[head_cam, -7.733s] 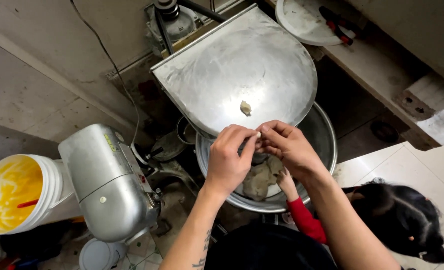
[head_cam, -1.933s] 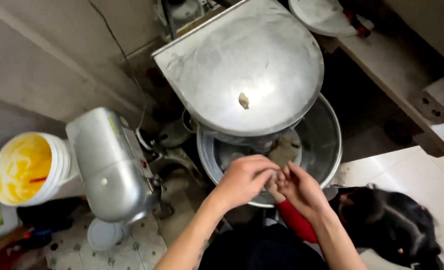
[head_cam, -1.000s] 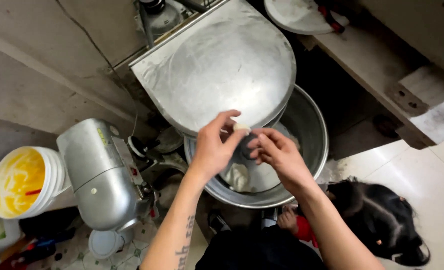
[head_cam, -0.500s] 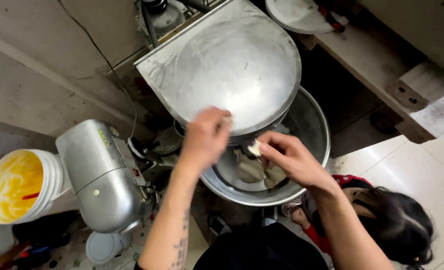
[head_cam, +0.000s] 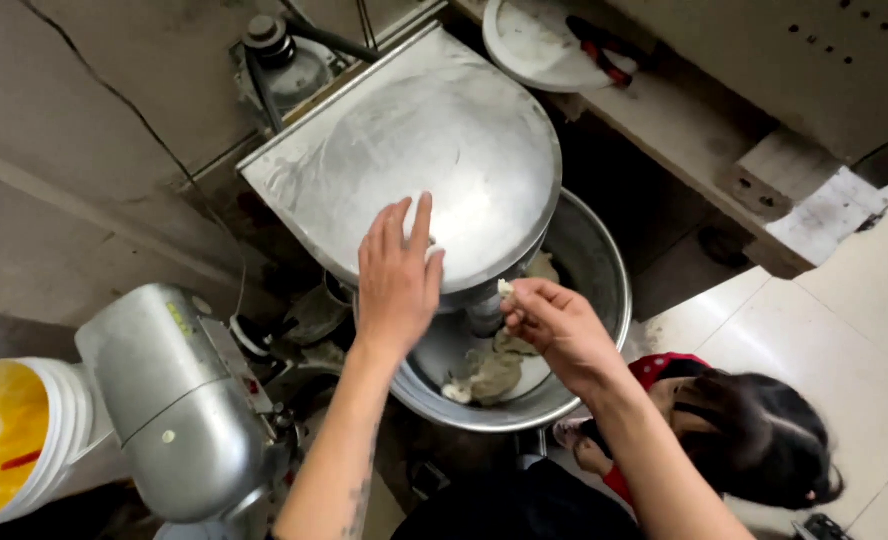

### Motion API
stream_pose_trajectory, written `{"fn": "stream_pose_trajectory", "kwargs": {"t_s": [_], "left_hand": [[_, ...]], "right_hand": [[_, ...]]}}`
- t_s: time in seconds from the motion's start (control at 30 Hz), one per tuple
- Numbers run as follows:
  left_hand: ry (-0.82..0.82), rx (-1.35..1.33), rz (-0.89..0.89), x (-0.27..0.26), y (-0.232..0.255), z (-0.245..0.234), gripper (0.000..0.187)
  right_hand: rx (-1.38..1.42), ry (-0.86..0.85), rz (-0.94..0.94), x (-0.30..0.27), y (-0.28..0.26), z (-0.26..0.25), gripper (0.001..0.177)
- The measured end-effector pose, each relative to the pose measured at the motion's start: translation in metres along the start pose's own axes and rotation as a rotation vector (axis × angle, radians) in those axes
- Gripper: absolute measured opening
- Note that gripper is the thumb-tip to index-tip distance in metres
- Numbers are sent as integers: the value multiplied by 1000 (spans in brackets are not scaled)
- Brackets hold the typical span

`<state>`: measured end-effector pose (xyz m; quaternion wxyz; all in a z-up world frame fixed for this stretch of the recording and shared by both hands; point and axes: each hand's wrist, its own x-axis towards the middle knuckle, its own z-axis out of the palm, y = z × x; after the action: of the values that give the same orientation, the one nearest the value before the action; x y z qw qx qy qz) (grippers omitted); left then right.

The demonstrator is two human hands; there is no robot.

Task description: Adding small pieces of dough into an industrial mixer and operating the control panel to start the mixing process.

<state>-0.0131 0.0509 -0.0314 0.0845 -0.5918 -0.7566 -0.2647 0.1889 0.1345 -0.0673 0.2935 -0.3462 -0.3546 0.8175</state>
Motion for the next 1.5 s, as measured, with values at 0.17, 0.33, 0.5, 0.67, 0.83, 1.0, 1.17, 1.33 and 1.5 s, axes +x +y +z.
{"fn": "stream_pose_trajectory", "kwargs": {"t_s": [0.17,0.33,0.5,0.67,0.83,1.0,1.17,1.33,1.5], "left_hand": [[57,-664,30,-18,43,-14,34],[62,-680,-65,-28,28,-18,14],[17,-700,-126,-41,25,-26,8],[88,-776,-101,-42,34,-30,9],[128,-715,-16,-51,37,-35,5],[105,-707,-8,-64,34,-41,11],[30,-785,-75,-74,20,-41,12],[-38,-865,-141,-73,26,-40,19],[12,-814,-124,-68,32,-34,10]], "right_hand": [[-156,-59,8,4,-10,18,36],[-294,-130,-76,-3,-2,33,38],[-293,-159,-59,-18,-5,43,33],[-315,-182,-72,-11,3,36,28],[-337,-151,-57,-6,11,30,25],[-233,-171,18,-22,11,44,29],[-254,-243,17,-27,23,44,29],[-233,-194,41,-21,27,39,26],[-313,-202,19,-28,12,36,27]]}}
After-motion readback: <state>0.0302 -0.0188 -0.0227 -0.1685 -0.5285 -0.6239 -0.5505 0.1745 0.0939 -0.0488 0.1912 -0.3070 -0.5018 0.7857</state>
